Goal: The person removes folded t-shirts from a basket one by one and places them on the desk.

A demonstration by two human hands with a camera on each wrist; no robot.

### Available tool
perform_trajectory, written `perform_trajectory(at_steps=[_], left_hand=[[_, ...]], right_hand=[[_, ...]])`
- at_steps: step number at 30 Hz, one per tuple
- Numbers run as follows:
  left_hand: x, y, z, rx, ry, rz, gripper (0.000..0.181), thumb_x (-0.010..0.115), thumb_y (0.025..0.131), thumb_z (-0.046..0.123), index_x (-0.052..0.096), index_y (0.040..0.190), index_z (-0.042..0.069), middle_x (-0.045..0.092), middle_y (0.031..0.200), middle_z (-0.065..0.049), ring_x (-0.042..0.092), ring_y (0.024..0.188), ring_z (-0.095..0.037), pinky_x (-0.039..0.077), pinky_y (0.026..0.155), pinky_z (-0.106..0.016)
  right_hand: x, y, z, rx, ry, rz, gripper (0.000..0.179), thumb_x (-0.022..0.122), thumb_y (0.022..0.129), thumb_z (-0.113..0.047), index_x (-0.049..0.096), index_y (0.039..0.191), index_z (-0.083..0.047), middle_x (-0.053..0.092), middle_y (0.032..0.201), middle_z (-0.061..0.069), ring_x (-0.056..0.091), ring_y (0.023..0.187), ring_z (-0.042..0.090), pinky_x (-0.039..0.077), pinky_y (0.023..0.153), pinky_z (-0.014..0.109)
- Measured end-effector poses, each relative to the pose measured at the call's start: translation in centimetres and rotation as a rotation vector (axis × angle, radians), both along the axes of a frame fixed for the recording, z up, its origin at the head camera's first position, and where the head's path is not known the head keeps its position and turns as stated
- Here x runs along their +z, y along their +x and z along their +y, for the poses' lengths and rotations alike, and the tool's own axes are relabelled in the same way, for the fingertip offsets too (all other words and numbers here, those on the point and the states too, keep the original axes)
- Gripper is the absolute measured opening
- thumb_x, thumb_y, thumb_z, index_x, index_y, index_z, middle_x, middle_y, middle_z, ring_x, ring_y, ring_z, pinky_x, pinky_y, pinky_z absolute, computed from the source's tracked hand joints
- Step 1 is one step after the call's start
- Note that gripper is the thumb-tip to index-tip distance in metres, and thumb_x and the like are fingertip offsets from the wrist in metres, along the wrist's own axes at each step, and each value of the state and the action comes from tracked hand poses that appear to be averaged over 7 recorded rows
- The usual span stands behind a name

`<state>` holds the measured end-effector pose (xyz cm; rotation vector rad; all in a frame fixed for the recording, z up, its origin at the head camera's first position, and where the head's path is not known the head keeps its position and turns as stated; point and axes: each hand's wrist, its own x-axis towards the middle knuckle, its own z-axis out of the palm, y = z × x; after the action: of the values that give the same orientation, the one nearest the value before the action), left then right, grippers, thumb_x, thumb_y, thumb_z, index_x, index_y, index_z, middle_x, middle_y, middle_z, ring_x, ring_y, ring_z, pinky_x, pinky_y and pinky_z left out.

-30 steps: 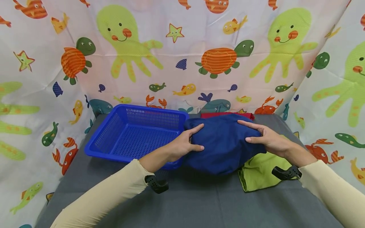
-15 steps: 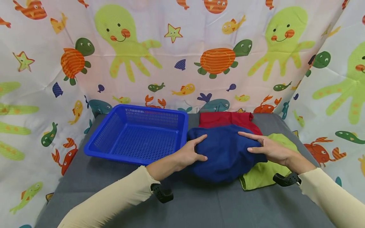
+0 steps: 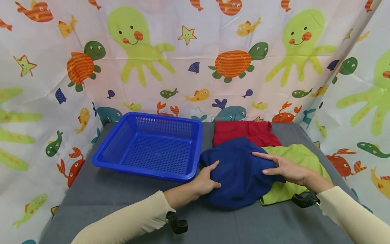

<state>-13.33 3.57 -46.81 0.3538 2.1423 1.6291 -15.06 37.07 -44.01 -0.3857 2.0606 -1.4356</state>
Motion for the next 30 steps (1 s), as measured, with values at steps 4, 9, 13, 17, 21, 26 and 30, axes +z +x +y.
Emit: perform_trajectory(at_steps=[4,9,13,17,21,26,30], left_hand=[[-0.6,-0.1,-0.7,0.024,0.01,0.0,0.088,0.07,0.083,-0.008,0.035,0.159,0.02,0.035,0.162,-0.017,0.035,0.148,-0.038,0.03,0.121,-0.059],[-1.3,-0.5,-1.5,-0.032,-0.025,-0.022,0.087,0.071,0.088,-0.001,0.032,0.16,0.028,0.029,0.165,-0.016,0.03,0.151,-0.039,0.028,0.121,-0.06],[-2.0,-1.0,-2.3,-0.102,0.004,-0.076,0.085,0.069,0.091,0.002,0.029,0.16,0.032,0.022,0.166,-0.018,0.027,0.152,-0.039,0.028,0.121,-0.06],[-2.2,-1.5,-3.2,-0.17,0.096,-0.149,0.085,0.066,0.094,0.001,0.025,0.161,0.033,0.017,0.168,-0.017,0.025,0.154,-0.04,0.029,0.122,-0.058],[-2.0,-1.9,-3.9,-0.205,0.117,-0.212,0.085,0.065,0.095,0.0,0.025,0.161,0.035,0.009,0.17,-0.017,0.02,0.154,-0.044,0.028,0.121,-0.06],[-1.6,-2.1,-4.0,-0.223,0.124,-0.245,0.085,0.065,0.095,0.001,0.026,0.16,0.038,0.006,0.17,-0.014,0.021,0.155,-0.042,0.027,0.122,-0.059],[-1.2,-2.2,-3.8,-0.225,0.142,-0.262,0.084,0.064,0.095,-0.001,0.027,0.16,0.039,0.006,0.17,-0.013,0.022,0.155,-0.039,0.027,0.123,-0.058]], right_hand=[[-0.1,-0.3,-0.1,0.014,0.02,-0.007,0.071,0.057,0.102,-0.012,0.021,0.163,-0.024,0.004,0.17,0.017,0.039,0.138,0.006,0.046,0.105,0.022],[-0.2,-0.2,0.0,0.034,0.045,-0.018,0.072,0.059,0.102,-0.015,0.022,0.163,-0.022,0.006,0.169,0.02,0.029,0.145,0.019,0.046,0.103,0.02],[-1.1,-0.3,0.4,0.076,0.035,-0.058,0.072,0.056,0.103,-0.013,0.018,0.164,-0.021,0.01,0.168,0.021,0.038,0.137,-0.001,0.045,0.105,0.018],[-2.1,-0.9,1.1,0.102,-0.017,-0.09,0.07,0.051,0.105,-0.009,0.016,0.164,-0.02,0.013,0.168,0.018,0.045,0.131,-0.012,0.046,0.106,0.019],[-2.7,-1.5,1.6,0.125,-0.057,-0.107,0.069,0.05,0.105,-0.008,0.016,0.164,-0.019,0.018,0.168,0.01,0.045,0.134,-0.011,0.046,0.107,0.02],[-2.7,-1.8,2.2,0.141,-0.072,-0.129,0.069,0.049,0.105,-0.008,0.015,0.164,-0.018,0.029,0.163,-0.005,0.046,0.134,-0.01,0.046,0.107,0.02],[-2.0,-1.7,2.2,0.119,-0.037,-0.133,0.069,0.05,0.105,-0.01,0.016,0.164,-0.019,0.021,0.167,0.005,0.042,0.134,-0.011,0.045,0.106,0.018]])
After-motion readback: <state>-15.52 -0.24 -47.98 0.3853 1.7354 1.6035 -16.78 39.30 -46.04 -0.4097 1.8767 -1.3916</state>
